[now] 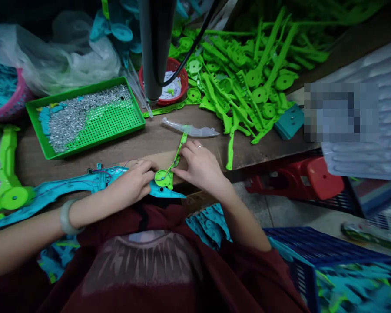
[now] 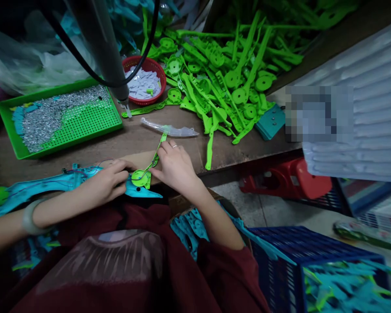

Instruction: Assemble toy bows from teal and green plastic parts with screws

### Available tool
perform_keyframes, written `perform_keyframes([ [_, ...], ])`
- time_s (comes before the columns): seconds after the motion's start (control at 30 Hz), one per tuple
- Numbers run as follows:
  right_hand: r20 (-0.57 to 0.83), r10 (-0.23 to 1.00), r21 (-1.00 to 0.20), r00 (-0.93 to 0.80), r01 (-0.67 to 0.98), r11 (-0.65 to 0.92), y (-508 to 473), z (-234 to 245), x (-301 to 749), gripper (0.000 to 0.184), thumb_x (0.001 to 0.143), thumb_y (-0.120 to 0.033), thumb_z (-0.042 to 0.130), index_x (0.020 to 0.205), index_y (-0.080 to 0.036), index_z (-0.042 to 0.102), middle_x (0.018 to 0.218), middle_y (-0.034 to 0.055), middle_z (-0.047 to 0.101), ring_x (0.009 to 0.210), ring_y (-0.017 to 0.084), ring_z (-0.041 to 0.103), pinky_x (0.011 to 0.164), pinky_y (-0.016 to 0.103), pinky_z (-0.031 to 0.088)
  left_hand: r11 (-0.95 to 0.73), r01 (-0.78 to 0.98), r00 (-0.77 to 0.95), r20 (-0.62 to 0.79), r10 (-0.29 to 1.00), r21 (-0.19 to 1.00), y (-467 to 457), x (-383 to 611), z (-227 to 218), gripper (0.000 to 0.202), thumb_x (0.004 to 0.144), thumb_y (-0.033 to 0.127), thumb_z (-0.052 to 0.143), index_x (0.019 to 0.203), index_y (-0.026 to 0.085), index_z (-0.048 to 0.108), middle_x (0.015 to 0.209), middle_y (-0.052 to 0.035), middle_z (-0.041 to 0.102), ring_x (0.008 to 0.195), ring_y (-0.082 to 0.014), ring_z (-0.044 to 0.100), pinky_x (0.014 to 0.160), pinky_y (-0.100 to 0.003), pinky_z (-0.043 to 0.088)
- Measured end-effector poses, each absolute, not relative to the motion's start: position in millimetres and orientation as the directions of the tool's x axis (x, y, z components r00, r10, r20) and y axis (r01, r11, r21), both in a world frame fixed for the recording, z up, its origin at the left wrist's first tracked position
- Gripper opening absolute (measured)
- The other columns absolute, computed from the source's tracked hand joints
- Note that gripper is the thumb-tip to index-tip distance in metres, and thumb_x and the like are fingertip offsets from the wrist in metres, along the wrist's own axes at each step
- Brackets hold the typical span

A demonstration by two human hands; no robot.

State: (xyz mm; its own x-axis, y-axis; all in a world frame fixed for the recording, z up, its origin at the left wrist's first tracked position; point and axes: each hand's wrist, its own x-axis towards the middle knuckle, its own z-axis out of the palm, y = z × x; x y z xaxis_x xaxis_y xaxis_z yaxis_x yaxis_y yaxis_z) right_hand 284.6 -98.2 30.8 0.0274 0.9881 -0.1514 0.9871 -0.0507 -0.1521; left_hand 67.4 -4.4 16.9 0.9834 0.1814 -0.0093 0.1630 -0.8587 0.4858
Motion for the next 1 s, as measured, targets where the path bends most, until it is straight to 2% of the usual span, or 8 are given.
perform_keyframes([
  [0.1, -0.153, 0.987, -0.098, 0.055, 0.993, -0.071, -99.6, 30.4, 274.0, 0.033, 0.084, -0.040, 0.067, 0.098, -0.010, 0.064, 0.107, 0.0156, 0.063, 0.107, 0.033, 0.055, 0.086, 0.045, 0.049, -0.966, 0.224, 0.973, 0.027, 0.230, 0.128, -26.4, 65.5, 29.8, 0.019, 0.090, 0.007, 0.049, 0.092, 0.009, 0.067, 0.115, -0.0201, 0.065, 0.102, -0.0327, 0.061, 0.081, -0.045, 0.050],
  [0.17, -0.142, 0.988, -0.091, 0.068, 0.992, -0.081, -101.6, 27.8, 267.7, 0.031, 0.085, -0.036, 0.065, 0.099, -0.009, 0.065, 0.108, 0.0172, 0.063, 0.108, 0.033, 0.055, 0.085, 0.045, 0.049, -0.975, 0.222, 0.971, 0.096, 0.221, -0.007, -41.6, 68.7, 33.1, 0.023, 0.092, 0.008, 0.048, 0.103, 0.007, 0.068, 0.118, -0.0203, 0.066, 0.100, -0.0325, 0.061, 0.075, -0.042, 0.049],
  [0.27, -0.113, 0.992, -0.131, 0.063, 0.988, -0.078, -108.2, 22.6, 266.1, 0.028, 0.087, -0.033, 0.062, 0.101, -0.008, 0.065, 0.111, 0.0182, 0.063, 0.108, 0.033, 0.054, 0.085, 0.044, 0.050, -0.982, 0.180, 0.959, 0.209, 0.189, 0.064, -53.9, 79.5, 23.7, 0.031, 0.098, 0.024, 0.051, 0.119, 0.005, 0.064, 0.121, -0.0164, 0.067, 0.099, -0.0279, 0.062, 0.078, -0.039, 0.048],
  [0.47, -0.081, 0.985, -0.359, -0.153, 0.926, 0.114, -108.9, 31.3, 318.8, 0.031, 0.090, -0.032, 0.060, 0.114, -0.012, 0.064, 0.119, 0.0137, 0.063, 0.111, 0.028, 0.056, 0.095, 0.041, 0.049, -0.982, 0.132, 0.956, 0.246, 0.163, 0.136, -45.9, 92.9, 1.1, 0.038, 0.096, 0.035, 0.059, 0.116, 0.003, 0.065, 0.118, -0.0143, 0.069, 0.104, -0.0272, 0.061, 0.084, -0.037, 0.048],
  [0.6, -0.010, 0.985, -0.098, 0.173, 0.980, -0.173, -74.9, 41.3, 363.5, 0.030, 0.093, -0.023, 0.050, 0.115, -0.007, 0.062, 0.116, 0.0202, 0.062, 0.106, 0.031, 0.058, 0.081, 0.040, 0.047, -0.987, 0.116, 0.957, 0.254, 0.142, 0.115, -43.6, 96.9, 4.1, 0.034, 0.097, 0.035, 0.057, 0.110, 0.005, 0.067, 0.111, -0.0136, 0.070, 0.095, -0.0249, 0.062, 0.081, -0.036, 0.048],
  [0.7, -0.119, 0.988, 0.083, 0.103, 0.992, -0.093, -53.8, 40.4, 373.9, 0.028, 0.092, -0.019, 0.045, 0.104, -0.005, 0.065, 0.105, 0.0220, 0.064, 0.106, 0.035, 0.056, 0.077, 0.041, 0.042, -0.975, 0.180, 0.954, 0.220, 0.205, 0.127, -46.0, 105.6, 6.4, 0.043, 0.098, 0.038, 0.052, 0.122, 0.004, 0.062, 0.107, -0.0143, 0.068, 0.088, -0.0241, 0.060, 0.075, -0.036, 0.047],
  [0.83, -0.155, 0.986, 0.119, -0.061, 0.990, 0.079, -54.4, 33.0, 367.1, 0.026, 0.090, -0.018, 0.045, 0.105, -0.005, 0.063, 0.103, 0.0208, 0.063, 0.106, 0.035, 0.052, 0.079, 0.041, 0.038, -0.945, 0.298, 0.944, 0.104, 0.312, 0.134, -49.4, 119.7, 6.2, 0.056, 0.098, 0.046, 0.050, 0.136, 0.006, 0.053, 0.101, -0.0143, 0.065, 0.083, -0.0249, 0.057, 0.069, -0.037, 0.045],
  [1.0, -0.111, 0.993, 0.116, 0.036, 0.993, -0.023, -64.9, 21.9, 367.1, 0.036, 0.091, -0.011, 0.035, 0.120, -0.003, 0.056, 0.104, 0.0202, 0.061, 0.098, 0.032, 0.054, 0.075, 0.040, 0.039, -0.905, 0.390, 0.915, 0.043, 0.402, 0.172, -49.1, 127.1, 3.5, 0.045, 0.099, 0.039, 0.049, 0.131, 0.009, 0.057, 0.097, -0.0129, 0.062, 0.083, -0.0251, 0.056, 0.067, -0.036, 0.045],
])
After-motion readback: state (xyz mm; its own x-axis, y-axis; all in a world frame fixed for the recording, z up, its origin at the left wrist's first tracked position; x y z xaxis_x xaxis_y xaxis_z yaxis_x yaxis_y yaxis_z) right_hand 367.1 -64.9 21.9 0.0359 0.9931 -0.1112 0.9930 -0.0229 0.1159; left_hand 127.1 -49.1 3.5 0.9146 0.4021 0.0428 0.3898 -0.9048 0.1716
